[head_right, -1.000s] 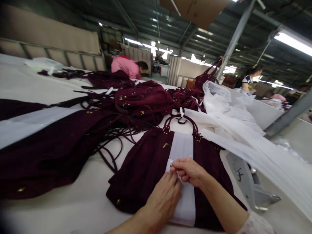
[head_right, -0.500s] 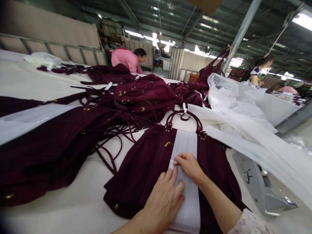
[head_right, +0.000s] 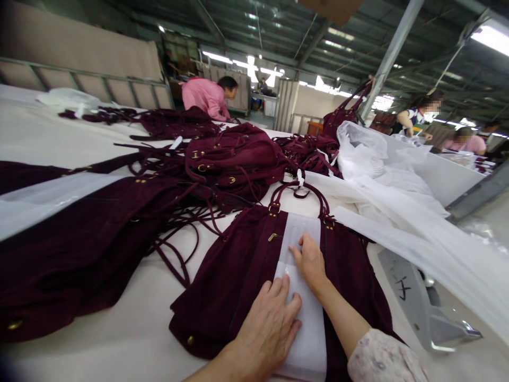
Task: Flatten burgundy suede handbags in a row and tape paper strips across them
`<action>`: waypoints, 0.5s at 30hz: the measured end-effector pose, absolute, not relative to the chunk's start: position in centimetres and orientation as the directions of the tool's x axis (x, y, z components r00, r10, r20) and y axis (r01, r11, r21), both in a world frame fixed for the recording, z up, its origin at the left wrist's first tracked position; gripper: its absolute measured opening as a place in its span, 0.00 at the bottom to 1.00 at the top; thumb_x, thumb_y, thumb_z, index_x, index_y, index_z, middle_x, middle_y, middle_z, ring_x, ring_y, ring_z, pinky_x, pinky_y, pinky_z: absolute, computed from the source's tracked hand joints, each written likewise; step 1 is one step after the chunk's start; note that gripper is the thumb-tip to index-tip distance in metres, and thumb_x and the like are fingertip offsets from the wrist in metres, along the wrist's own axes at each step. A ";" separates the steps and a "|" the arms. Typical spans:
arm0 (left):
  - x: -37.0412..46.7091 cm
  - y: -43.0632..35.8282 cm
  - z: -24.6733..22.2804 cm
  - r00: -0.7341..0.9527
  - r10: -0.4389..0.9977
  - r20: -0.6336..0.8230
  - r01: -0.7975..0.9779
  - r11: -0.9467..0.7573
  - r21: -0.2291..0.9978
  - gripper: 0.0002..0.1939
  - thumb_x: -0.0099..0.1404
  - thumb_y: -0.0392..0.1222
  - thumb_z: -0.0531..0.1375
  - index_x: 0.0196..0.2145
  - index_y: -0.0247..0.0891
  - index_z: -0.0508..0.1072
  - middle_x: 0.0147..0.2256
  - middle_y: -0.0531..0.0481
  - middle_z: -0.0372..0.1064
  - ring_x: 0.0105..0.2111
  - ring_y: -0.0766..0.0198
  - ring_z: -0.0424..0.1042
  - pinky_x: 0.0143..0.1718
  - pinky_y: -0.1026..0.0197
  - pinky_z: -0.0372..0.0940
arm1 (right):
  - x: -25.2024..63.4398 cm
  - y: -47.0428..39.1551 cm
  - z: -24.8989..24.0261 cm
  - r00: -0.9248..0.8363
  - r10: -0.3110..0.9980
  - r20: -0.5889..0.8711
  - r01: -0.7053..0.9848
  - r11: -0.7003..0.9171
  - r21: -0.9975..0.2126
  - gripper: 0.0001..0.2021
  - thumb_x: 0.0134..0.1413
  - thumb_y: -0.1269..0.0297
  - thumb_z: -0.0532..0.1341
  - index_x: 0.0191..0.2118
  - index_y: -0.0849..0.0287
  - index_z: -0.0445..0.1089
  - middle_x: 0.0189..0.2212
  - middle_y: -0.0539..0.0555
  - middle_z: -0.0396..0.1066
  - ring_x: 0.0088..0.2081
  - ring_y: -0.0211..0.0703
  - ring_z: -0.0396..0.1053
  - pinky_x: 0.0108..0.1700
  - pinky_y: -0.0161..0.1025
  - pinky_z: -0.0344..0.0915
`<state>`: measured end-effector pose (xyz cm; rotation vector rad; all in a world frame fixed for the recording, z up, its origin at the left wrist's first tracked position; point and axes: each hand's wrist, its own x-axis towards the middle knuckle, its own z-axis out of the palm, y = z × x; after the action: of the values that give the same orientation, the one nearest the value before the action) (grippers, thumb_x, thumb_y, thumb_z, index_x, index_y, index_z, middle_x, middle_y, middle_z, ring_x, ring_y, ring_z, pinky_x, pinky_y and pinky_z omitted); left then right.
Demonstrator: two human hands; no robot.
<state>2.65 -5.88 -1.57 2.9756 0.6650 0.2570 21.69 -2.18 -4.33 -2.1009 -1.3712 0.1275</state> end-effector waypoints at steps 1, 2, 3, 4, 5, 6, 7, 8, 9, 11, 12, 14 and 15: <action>2.7 -5.8 -1.5 0.894 0.429 0.132 0.416 -0.902 0.118 0.20 0.70 0.48 0.48 0.53 0.34 0.64 0.58 0.29 0.57 0.58 0.45 0.57 0.56 0.42 0.52 | 21.8 -2.1 -4.2 0.442 0.873 0.208 0.792 -0.271 -0.548 0.11 0.55 0.55 0.57 0.37 0.57 0.60 0.27 0.48 0.62 0.30 0.41 0.62 0.36 0.38 0.59; 2.6 -5.7 -1.4 0.894 0.429 0.126 0.416 -0.902 0.118 0.20 0.70 0.48 0.48 0.53 0.34 0.64 0.58 0.29 0.57 0.58 0.45 0.57 0.56 0.42 0.52 | 21.8 -2.2 -4.0 0.406 0.897 0.173 0.793 -0.253 -0.554 0.13 0.54 0.53 0.58 0.38 0.57 0.60 0.28 0.48 0.62 0.30 0.41 0.63 0.36 0.38 0.59; 2.6 -5.7 -1.4 0.896 0.427 0.126 0.414 -0.903 0.116 0.21 0.70 0.48 0.48 0.53 0.34 0.64 0.58 0.29 0.57 0.58 0.44 0.57 0.56 0.41 0.52 | 21.9 -2.3 -3.9 0.361 0.921 0.148 0.798 -0.223 -0.560 0.16 0.51 0.52 0.60 0.40 0.57 0.60 0.30 0.49 0.63 0.31 0.41 0.63 0.36 0.37 0.59; 2.6 -5.6 -1.4 0.897 0.424 0.128 0.411 -0.905 0.112 0.21 0.70 0.48 0.48 0.54 0.34 0.64 0.58 0.29 0.57 0.58 0.44 0.57 0.56 0.41 0.52 | 21.8 -2.4 -3.9 0.321 0.937 0.138 0.804 -0.193 -0.562 0.20 0.48 0.51 0.63 0.41 0.57 0.60 0.32 0.49 0.63 0.33 0.41 0.64 0.36 0.37 0.59; 2.6 -5.6 -1.5 0.898 0.420 0.132 0.408 -0.907 0.107 0.21 0.70 0.48 0.48 0.54 0.34 0.64 0.57 0.30 0.58 0.58 0.44 0.57 0.56 0.40 0.52 | 21.8 -2.6 -3.9 0.300 0.943 0.143 0.813 -0.174 -0.556 0.22 0.46 0.51 0.65 0.42 0.57 0.59 0.33 0.49 0.63 0.34 0.41 0.64 0.36 0.37 0.60; 2.5 -5.6 -1.6 0.899 0.416 0.135 0.405 -0.908 0.104 0.21 0.70 0.49 0.48 0.53 0.34 0.64 0.57 0.30 0.58 0.58 0.44 0.56 0.56 0.40 0.51 | 21.6 -2.7 -3.9 0.300 0.941 0.159 0.824 -0.171 -0.540 0.22 0.45 0.52 0.66 0.42 0.57 0.59 0.34 0.50 0.63 0.35 0.42 0.64 0.36 0.37 0.60; 2.5 -5.6 -1.7 0.899 0.416 0.136 0.405 -0.908 0.104 0.21 0.70 0.49 0.48 0.53 0.33 0.64 0.57 0.30 0.58 0.58 0.44 0.56 0.56 0.40 0.51 | 21.5 -2.7 -3.8 0.315 0.932 0.182 0.838 -0.183 -0.514 0.20 0.47 0.54 0.65 0.42 0.57 0.59 0.34 0.50 0.63 0.35 0.42 0.65 0.37 0.37 0.60; 2.6 -5.7 -1.7 0.899 0.417 0.133 0.406 -0.908 0.107 0.20 0.70 0.49 0.48 0.53 0.33 0.64 0.57 0.30 0.57 0.58 0.45 0.56 0.56 0.40 0.51 | 21.2 -2.6 -3.6 0.336 0.919 0.205 0.854 -0.206 -0.478 0.17 0.49 0.56 0.64 0.41 0.58 0.60 0.33 0.50 0.63 0.35 0.42 0.65 0.37 0.37 0.59; 2.6 -5.8 -1.6 0.897 0.425 0.126 0.412 -0.904 0.116 0.20 0.70 0.49 0.47 0.52 0.33 0.65 0.57 0.29 0.57 0.58 0.45 0.56 0.56 0.40 0.52 | 20.8 -2.4 -3.3 0.348 0.911 0.221 0.871 -0.227 -0.436 0.14 0.51 0.59 0.63 0.40 0.58 0.61 0.33 0.50 0.63 0.35 0.42 0.65 0.36 0.37 0.59; 2.4 -6.2 -1.0 0.888 0.447 0.107 0.432 -0.891 0.141 0.19 0.70 0.49 0.48 0.50 0.34 0.67 0.58 0.30 0.56 0.56 0.46 0.59 0.55 0.41 0.54 | 19.7 -2.0 -1.9 0.317 0.917 0.243 0.904 -0.214 -0.370 0.08 0.55 0.63 0.61 0.39 0.58 0.63 0.34 0.52 0.63 0.33 0.41 0.65 0.34 0.36 0.59; 2.1 -6.3 -0.3 0.887 0.452 0.099 0.434 -0.887 0.157 0.18 0.69 0.50 0.50 0.49 0.35 0.67 0.58 0.31 0.57 0.55 0.46 0.60 0.54 0.42 0.55 | 19.0 -1.9 -0.9 0.270 0.928 0.256 0.916 -0.166 -0.364 0.05 0.57 0.64 0.59 0.39 0.58 0.64 0.35 0.52 0.63 0.32 0.40 0.65 0.34 0.36 0.59; 0.7 -6.5 1.8 0.903 0.422 0.081 0.401 -0.896 0.192 0.17 0.66 0.50 0.54 0.47 0.37 0.69 0.55 0.35 0.61 0.52 0.48 0.63 0.51 0.45 0.58 | 17.0 -1.9 1.3 0.130 0.945 0.299 0.903 0.011 -0.429 0.04 0.60 0.64 0.55 0.39 0.57 0.66 0.36 0.53 0.64 0.33 0.40 0.66 0.37 0.37 0.61; -0.4 -6.4 3.2 0.913 0.402 0.063 0.381 -0.900 0.212 0.16 0.65 0.50 0.55 0.44 0.37 0.70 0.52 0.37 0.65 0.49 0.49 0.65 0.49 0.48 0.60 | 15.8 -2.1 2.3 0.055 0.945 0.323 0.869 0.114 -0.482 0.06 0.61 0.64 0.54 0.40 0.56 0.66 0.37 0.53 0.65 0.35 0.40 0.67 0.39 0.37 0.63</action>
<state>-0.42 -6.36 3.20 2.8798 0.5955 0.1562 15.82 -2.13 2.31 -1.7605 -1.8191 0.1697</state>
